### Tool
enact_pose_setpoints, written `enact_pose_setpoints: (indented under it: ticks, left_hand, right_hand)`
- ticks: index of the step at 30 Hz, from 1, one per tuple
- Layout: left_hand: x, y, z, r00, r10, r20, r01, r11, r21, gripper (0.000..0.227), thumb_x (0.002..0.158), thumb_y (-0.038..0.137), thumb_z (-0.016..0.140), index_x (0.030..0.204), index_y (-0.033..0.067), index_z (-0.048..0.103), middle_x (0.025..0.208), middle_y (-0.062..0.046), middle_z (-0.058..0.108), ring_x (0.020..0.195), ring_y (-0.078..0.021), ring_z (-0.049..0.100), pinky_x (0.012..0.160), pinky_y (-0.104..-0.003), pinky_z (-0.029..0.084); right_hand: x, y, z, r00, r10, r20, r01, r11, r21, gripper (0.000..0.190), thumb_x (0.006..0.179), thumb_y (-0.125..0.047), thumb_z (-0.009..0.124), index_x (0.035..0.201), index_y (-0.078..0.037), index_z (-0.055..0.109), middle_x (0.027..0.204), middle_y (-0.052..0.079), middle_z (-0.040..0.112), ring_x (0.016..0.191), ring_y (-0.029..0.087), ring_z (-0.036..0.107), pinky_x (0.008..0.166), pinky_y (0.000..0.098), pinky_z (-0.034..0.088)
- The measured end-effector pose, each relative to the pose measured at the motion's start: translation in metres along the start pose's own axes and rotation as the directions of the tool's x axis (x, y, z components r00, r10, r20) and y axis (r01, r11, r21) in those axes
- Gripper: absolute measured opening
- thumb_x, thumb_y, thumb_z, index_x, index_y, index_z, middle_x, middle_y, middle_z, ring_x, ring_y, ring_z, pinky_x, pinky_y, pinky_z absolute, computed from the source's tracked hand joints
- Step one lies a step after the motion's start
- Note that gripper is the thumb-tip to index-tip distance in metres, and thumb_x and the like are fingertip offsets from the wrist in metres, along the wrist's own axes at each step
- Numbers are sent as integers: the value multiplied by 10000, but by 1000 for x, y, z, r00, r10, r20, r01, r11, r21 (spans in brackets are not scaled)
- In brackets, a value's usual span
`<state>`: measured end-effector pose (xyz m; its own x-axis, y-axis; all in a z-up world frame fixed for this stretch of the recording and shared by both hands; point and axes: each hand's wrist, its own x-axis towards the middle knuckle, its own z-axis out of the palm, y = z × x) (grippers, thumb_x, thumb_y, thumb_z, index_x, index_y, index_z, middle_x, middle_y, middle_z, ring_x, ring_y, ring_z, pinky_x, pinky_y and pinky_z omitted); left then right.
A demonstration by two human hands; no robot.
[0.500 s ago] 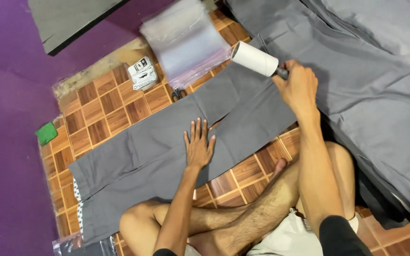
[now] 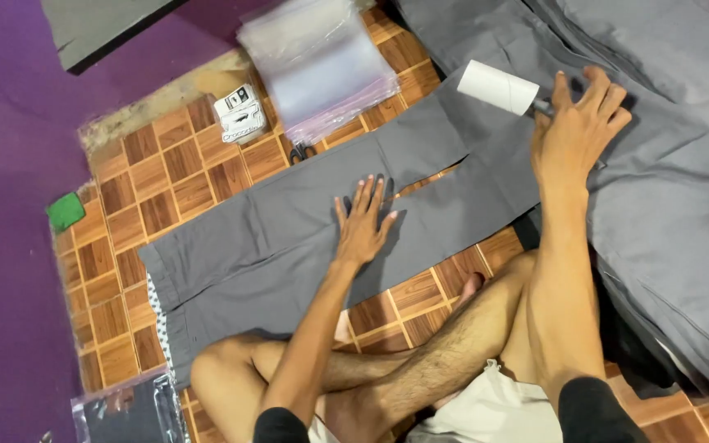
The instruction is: Using a lint roller to remove debris from grey pants and then folding them neatly.
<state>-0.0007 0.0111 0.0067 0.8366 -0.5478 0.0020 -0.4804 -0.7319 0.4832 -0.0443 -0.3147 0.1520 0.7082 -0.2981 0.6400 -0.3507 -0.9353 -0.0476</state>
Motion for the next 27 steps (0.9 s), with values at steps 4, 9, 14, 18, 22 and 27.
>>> enact_pose_setpoints:
  ticks: [4,9,14,18,22,27]
  left_hand:
    - [-44,-35,-69,997,-3,73,-5,995,98,719,1012,502,461,1614,203,205,1699,-46,156,1560,-279,130,1213,-634,25]
    - [-115,-107,-129,955,-189,229,92,922,376,654,1015,442,480,1612,304,250,1699,10,194,1564,-207,175,1240,-610,117]
    - [-143,-173,-124,926,-314,208,244,922,302,898,879,636,609,1623,376,178,1708,73,139,1570,-225,129,1244,-631,79]
    - [-137,-174,-118,925,-351,144,321,926,197,1049,759,662,735,1617,406,189,1706,90,144,1573,-254,102,1248,-635,20]
    - [-124,-182,-119,923,-371,99,348,917,195,1105,668,686,782,1594,460,222,1703,79,170,1570,-241,129,1247,-641,9]
    - [-118,-172,-129,959,-268,-90,280,947,161,468,1030,498,504,1451,301,552,1655,7,337,1539,-219,266,1246,-608,125]
  right_hand:
    - [-29,-45,-22,995,-100,28,92,974,208,443,858,-57,766,1289,-3,677,1106,154,612,965,311,547,819,400,358]
    - [-93,-111,7,629,21,777,-428,844,324,304,970,-334,649,1094,-74,746,889,230,761,991,480,713,784,597,553]
    - [-122,-152,33,571,-21,820,-312,919,241,409,997,-390,595,1246,-96,731,967,275,758,1013,488,716,836,600,554]
    - [-142,-128,66,547,-53,835,-298,921,253,407,1018,-363,587,1230,-47,729,970,307,752,1037,506,703,862,604,546]
    - [-141,-124,58,635,-97,766,-295,886,357,427,1038,-370,586,1059,32,731,852,353,711,967,572,678,778,607,530]
    - [-140,-126,42,673,25,740,-450,808,381,307,1008,-249,557,1012,6,728,832,321,698,926,548,686,742,586,510]
